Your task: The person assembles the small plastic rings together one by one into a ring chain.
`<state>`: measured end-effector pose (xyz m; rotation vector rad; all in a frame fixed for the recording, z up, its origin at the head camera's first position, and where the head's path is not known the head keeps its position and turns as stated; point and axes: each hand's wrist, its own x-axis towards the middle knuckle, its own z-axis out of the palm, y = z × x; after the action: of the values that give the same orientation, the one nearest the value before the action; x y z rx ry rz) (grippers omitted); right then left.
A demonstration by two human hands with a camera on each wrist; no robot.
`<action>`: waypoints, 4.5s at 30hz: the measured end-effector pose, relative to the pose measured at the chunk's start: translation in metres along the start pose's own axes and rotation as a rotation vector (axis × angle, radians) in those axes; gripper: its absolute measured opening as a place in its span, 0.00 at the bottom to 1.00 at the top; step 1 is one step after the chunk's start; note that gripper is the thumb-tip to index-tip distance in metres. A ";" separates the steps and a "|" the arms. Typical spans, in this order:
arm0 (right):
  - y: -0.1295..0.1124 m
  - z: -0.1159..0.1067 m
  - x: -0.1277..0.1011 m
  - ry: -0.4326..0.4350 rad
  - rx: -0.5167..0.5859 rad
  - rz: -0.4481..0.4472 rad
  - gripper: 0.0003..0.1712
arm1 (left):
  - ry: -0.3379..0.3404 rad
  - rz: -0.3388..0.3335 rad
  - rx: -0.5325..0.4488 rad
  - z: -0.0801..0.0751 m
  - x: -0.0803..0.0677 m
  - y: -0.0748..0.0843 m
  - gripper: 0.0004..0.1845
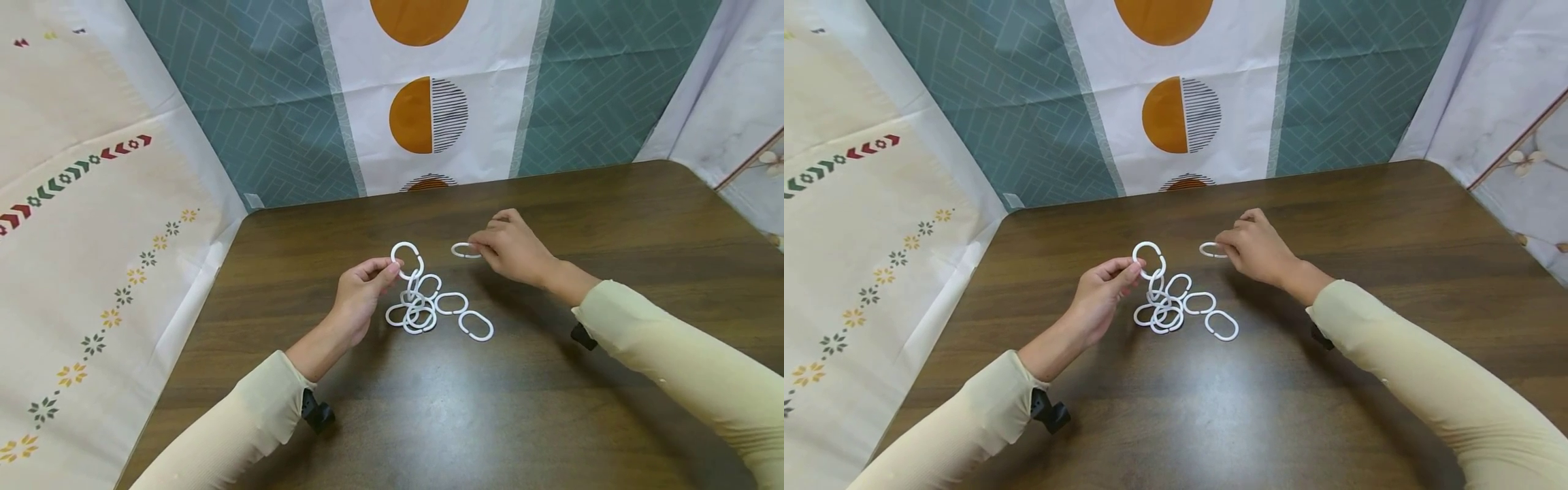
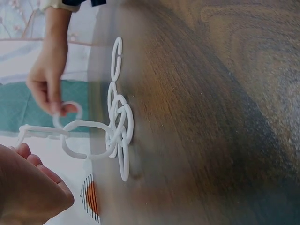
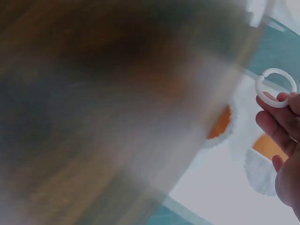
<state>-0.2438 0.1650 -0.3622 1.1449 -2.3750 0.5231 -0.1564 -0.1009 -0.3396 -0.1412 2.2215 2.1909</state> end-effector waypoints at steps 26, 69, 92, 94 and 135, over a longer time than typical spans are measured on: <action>-0.036 -0.026 0.026 0.242 0.305 0.033 0.05 | -0.016 0.008 -0.009 0.006 0.000 -0.001 0.11; -0.068 -0.007 0.037 0.417 0.293 -0.108 0.06 | -0.042 -0.034 -0.037 0.010 0.000 -0.001 0.09; -0.092 0.001 0.046 0.426 0.387 -0.035 0.03 | 0.009 0.059 -0.127 0.014 -0.001 0.002 0.04; -0.093 0.001 0.046 0.417 0.385 -0.021 0.02 | 0.023 0.058 -0.134 0.014 -0.001 0.002 0.05; -0.049 -0.004 -0.042 -0.565 0.287 0.054 0.42 | 0.059 0.031 -0.151 0.005 0.000 0.003 0.03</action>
<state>-0.1802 0.1646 -0.3748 1.5194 -2.8817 0.6405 -0.1569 -0.0963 -0.3367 -0.1778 2.0983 2.4011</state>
